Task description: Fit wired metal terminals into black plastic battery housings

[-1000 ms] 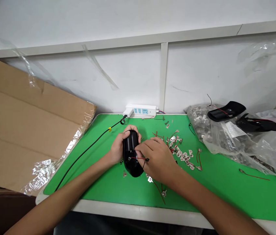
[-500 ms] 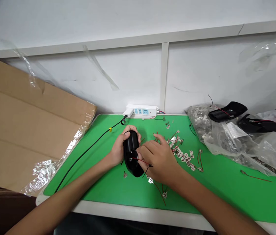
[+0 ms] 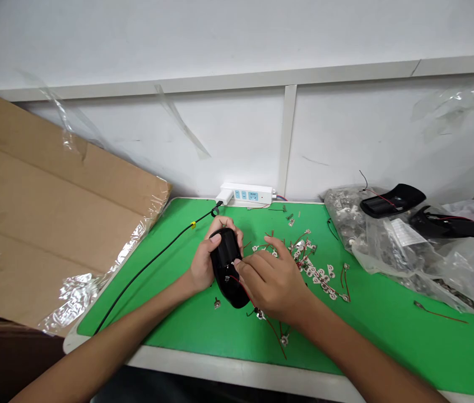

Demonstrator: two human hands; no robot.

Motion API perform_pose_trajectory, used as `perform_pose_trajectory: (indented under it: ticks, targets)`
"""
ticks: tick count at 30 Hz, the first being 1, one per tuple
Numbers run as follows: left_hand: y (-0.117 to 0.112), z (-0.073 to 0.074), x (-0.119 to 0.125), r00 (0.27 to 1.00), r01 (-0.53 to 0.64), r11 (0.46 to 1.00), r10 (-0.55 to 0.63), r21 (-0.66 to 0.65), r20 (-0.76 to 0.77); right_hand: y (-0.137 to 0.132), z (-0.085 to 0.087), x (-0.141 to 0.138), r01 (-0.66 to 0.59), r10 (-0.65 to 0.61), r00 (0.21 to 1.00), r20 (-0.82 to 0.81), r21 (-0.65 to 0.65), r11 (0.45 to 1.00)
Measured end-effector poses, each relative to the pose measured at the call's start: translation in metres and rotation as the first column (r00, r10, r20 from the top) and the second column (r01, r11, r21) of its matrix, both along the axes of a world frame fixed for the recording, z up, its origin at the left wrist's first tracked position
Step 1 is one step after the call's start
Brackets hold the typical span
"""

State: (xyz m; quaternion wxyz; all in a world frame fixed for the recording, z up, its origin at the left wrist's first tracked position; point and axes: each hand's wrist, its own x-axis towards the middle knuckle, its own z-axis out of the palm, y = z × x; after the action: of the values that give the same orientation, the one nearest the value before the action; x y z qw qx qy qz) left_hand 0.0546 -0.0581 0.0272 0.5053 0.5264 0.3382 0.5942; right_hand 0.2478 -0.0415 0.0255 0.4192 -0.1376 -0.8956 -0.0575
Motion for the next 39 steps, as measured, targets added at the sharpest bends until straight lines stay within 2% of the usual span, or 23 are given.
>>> perform_pose_trajectory:
  ticks: [13, 21, 29, 39]
  targets:
    - [-0.001, -0.001, -0.002, 0.999, -0.02, 1.0, 0.02, 0.01, -0.038, -0.004, 0.001, -0.001, 0.035, -0.034, 0.999, 0.022, -0.037, 0.999]
    - [-0.004, -0.001, -0.002, 0.993, -0.019, 1.0, 0.021, 0.016, -0.118, -0.003, -0.006, -0.003, 0.048, -0.046, 0.998, 0.036, -0.039, 0.998]
    - [-0.006, 0.0, -0.001, 0.968, -0.065, 0.997, 0.074, 0.045, -0.239, -0.004, -0.004, -0.004, 0.07, -0.071, 0.996, 0.062, 0.022, 0.997]
    - [-0.003, -0.007, 0.002, 0.992, -0.097, 0.995, 0.097, 0.001, -0.085, -0.003, -0.007, -0.003, 0.035, -0.036, 0.999, -0.016, -0.097, 0.995]
